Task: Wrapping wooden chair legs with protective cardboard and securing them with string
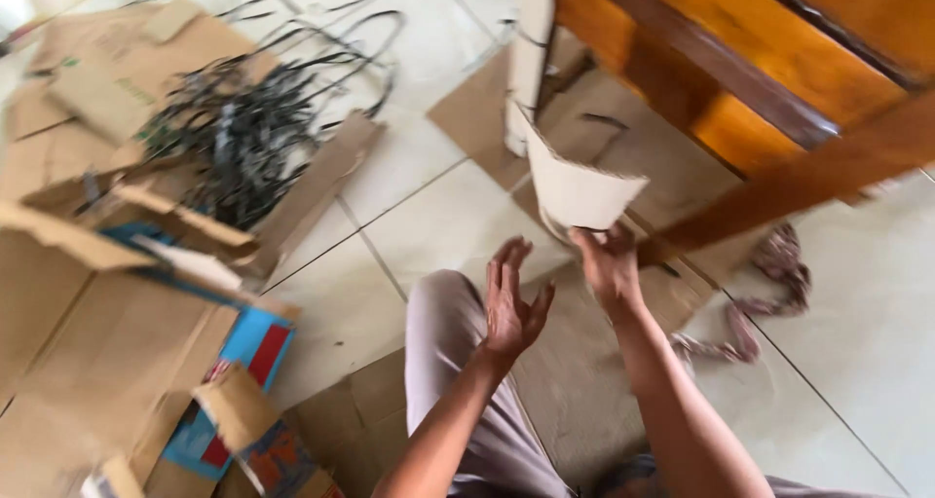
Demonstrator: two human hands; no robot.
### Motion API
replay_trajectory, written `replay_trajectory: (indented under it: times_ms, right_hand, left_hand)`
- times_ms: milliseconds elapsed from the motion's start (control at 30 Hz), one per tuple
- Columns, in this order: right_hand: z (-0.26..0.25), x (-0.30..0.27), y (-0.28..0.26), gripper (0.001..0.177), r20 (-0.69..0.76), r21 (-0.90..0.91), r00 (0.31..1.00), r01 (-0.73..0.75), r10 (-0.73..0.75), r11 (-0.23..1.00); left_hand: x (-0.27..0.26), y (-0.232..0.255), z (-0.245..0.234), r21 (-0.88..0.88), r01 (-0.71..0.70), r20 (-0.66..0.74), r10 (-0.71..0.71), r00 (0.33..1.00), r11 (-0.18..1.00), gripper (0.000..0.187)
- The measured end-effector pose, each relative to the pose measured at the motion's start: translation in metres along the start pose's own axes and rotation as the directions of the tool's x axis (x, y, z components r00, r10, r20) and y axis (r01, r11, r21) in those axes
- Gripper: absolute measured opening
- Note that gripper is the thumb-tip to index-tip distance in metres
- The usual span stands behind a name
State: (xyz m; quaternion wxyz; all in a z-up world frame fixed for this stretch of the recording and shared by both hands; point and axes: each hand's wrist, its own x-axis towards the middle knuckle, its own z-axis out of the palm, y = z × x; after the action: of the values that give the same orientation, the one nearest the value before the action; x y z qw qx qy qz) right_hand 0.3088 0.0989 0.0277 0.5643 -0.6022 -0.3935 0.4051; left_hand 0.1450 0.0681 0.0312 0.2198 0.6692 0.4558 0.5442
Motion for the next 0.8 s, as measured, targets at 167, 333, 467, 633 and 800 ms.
replay_trajectory:
  times_ms: [167, 333, 467, 633, 800]
  right_hand:
    - [-0.071, -0.010, 0.023, 0.011, -0.311, 0.152, 0.948, 0.123, -0.071, 0.981]
    - [-0.129, -0.003, 0.108, 0.016, -0.296, 0.244, 0.947, 0.197, -0.121, 0.950]
    - [-0.141, -0.004, 0.131, 0.008, -0.462, 0.177, 0.883, 0.183, -0.083, 0.967]
    - [-0.127, 0.005, 0.081, 0.020, -0.576, 0.061, 0.810, 0.175, -0.109, 0.983]
    - [-0.128, 0.006, 0.061, 0.052, -0.580, -0.456, 0.735, 0.065, -0.352, 0.887]
  left_hand:
    - [0.018, 0.033, 0.059, -0.129, -0.014, 0.139, 0.032, 0.990, 0.992, 0.084]
    - [0.019, 0.055, 0.132, -0.239, -0.167, 0.204, 0.217, 0.955, 0.957, 0.101]
    - [0.020, 0.079, 0.162, -0.293, -0.081, 0.090, 0.112, 0.990, 0.953, 0.098]
    - [0.030, 0.081, 0.176, -0.253, -0.082, 0.135, 0.120, 0.984, 0.964, 0.091]
    - [0.032, 0.073, 0.182, -0.188, 0.003, 0.227, 0.041, 0.973, 0.982, 0.087]
